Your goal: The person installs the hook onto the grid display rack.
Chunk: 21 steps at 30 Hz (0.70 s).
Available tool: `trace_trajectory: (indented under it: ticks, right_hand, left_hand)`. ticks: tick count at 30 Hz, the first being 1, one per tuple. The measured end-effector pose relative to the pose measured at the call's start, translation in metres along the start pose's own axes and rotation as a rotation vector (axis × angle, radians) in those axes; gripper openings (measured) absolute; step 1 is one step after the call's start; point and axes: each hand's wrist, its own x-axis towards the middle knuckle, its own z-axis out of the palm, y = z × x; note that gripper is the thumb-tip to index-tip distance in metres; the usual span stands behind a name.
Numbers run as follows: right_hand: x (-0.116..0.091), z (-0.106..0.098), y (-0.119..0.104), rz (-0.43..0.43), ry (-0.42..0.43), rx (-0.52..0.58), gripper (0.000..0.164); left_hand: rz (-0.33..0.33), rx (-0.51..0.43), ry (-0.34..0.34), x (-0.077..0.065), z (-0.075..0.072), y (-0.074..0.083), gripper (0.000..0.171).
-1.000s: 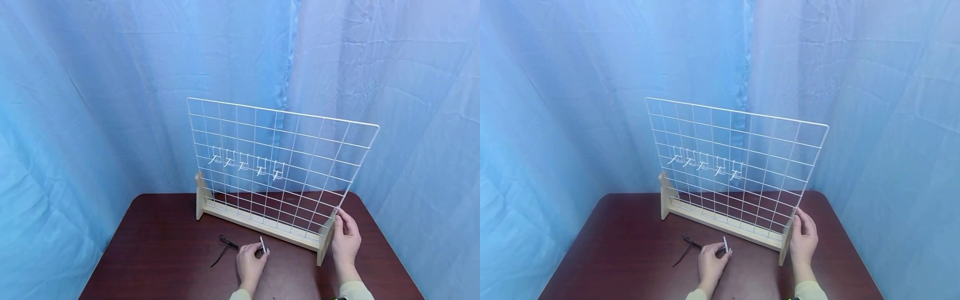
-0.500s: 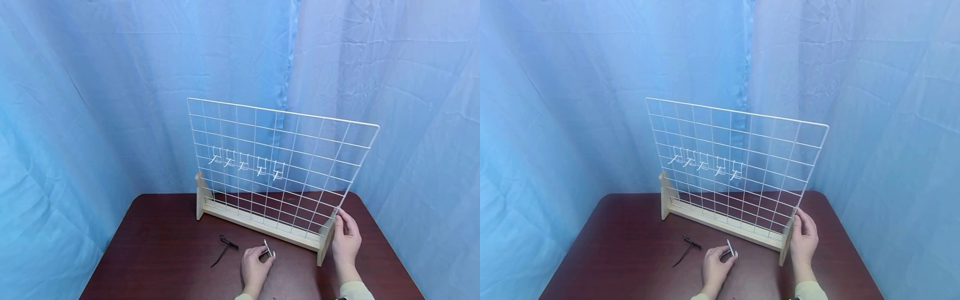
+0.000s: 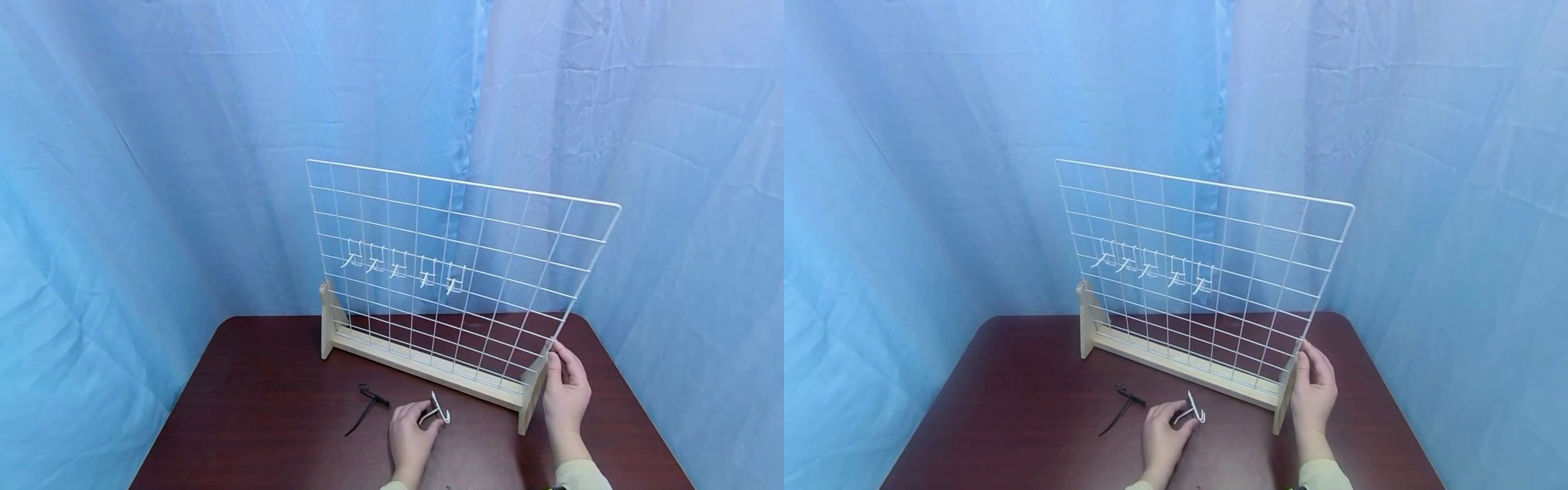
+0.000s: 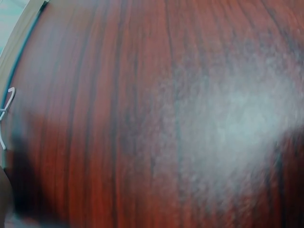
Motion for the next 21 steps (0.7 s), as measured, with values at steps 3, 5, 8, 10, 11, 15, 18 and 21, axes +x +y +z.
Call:
trace_trajectory:
  ticks: [3, 5, 8, 10, 11, 15, 18, 21]
  right_hand:
    - [0.0, 0.0, 0.001, 0.004, -0.001, 0.006, 0.026]
    - [0.0, 0.0, 0.001, 0.006, -0.001, 0.013, 0.026]
    - [0.0, 0.0, 0.002, 0.005, -0.002, 0.018, 0.026]
    - [0.0, 0.0, 0.002, 0.004, -0.002, 0.02, 0.026]
    - [0.0, 0.0, 0.002, 0.003, -0.002, 0.02, 0.026]
    - [0.0, -0.001, 0.002, 0.002, -0.003, 0.007, 0.026]
    - [0.0, 0.0, 0.002, 0.004, -0.004, -0.005, 0.026]
    - [0.0, 0.0, 0.001, 0.005, -0.005, -0.012, 0.026]
  left_hand:
    - [-0.01, -0.019, -0.001, 0.001, 0.0, -0.003, 0.042]
    - [-0.005, -0.014, -0.001, 0.002, 0.0, -0.005, 0.042]
    - [0.011, -0.001, -0.005, 0.003, -0.001, -0.008, 0.041]
    - [0.028, 0.007, -0.013, 0.003, -0.002, -0.011, 0.04]
    - [0.036, 0.011, -0.019, 0.003, -0.002, -0.012, 0.041]
    - [0.054, 0.041, -0.064, 0.003, -0.004, -0.017, 0.042]
    - [0.077, 0.071, -0.098, 0.002, -0.004, -0.02, 0.042]
    - [0.103, 0.095, -0.12, 0.002, -0.005, -0.022, 0.042]
